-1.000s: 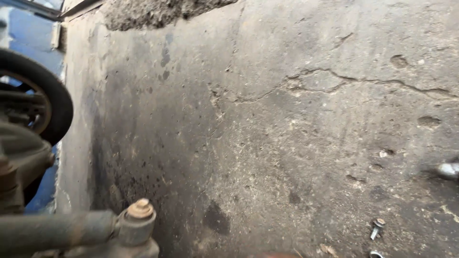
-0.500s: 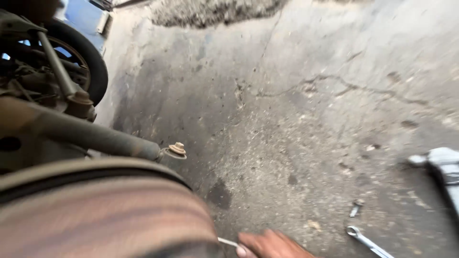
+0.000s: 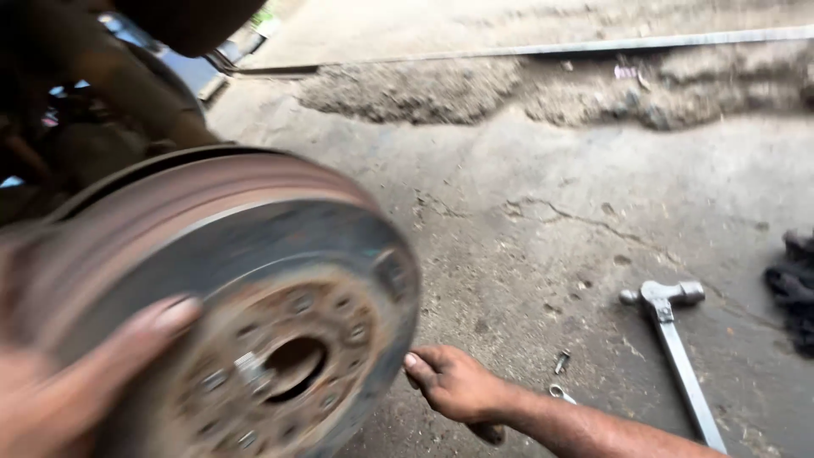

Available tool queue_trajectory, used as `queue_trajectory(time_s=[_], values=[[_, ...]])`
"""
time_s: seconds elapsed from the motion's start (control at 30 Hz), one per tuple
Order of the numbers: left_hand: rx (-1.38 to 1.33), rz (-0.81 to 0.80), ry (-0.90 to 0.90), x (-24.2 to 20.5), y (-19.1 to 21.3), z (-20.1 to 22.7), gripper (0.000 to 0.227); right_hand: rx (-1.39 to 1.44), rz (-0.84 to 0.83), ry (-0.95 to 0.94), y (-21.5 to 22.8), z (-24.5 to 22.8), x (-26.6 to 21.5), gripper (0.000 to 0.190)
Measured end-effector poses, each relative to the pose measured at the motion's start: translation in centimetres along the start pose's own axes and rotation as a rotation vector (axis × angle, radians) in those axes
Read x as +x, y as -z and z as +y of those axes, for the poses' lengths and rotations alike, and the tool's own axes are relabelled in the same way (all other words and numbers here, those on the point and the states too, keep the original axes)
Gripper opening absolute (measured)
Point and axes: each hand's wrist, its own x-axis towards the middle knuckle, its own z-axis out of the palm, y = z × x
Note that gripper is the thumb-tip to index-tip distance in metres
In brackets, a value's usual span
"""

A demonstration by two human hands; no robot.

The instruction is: Removing a rusty brake drum from a vehicle axle using a screwdriver and a wrench.

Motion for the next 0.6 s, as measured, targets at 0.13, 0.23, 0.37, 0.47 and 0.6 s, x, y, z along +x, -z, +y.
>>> queue_trajectory(time_s=[0.13,0.23,0.37,0.47,0.6], values=[[0.129,-0.009,0.495,-4.7,5.1,22.2,0.111,-0.034,0.123,-0.034,-1.8,-3.2,-0.4,0.037],[0.099,0.104,0.418,-5.5,4.9,20.8,0.121,-0.037,0.058,-0.173,-2.6,-2.7,0.4,0.039],[-0.041,0.177,0.362,-5.8,5.8,22.5,0.112,-0.06,0.119,-0.129,-2.7,-3.8,-0.6,0.04],[-0.007,0.078,0.459,-5.1,6.2,22.9,0.112,0.015,0.089,-0.266,-1.9,-7.3,-0.7,0.037],[0.006,0.081,0.487,-5.7,6.2,23.1,0.114,0.047,0.054,-0.325,-2.3,-5.6,-1.1,0.039]])
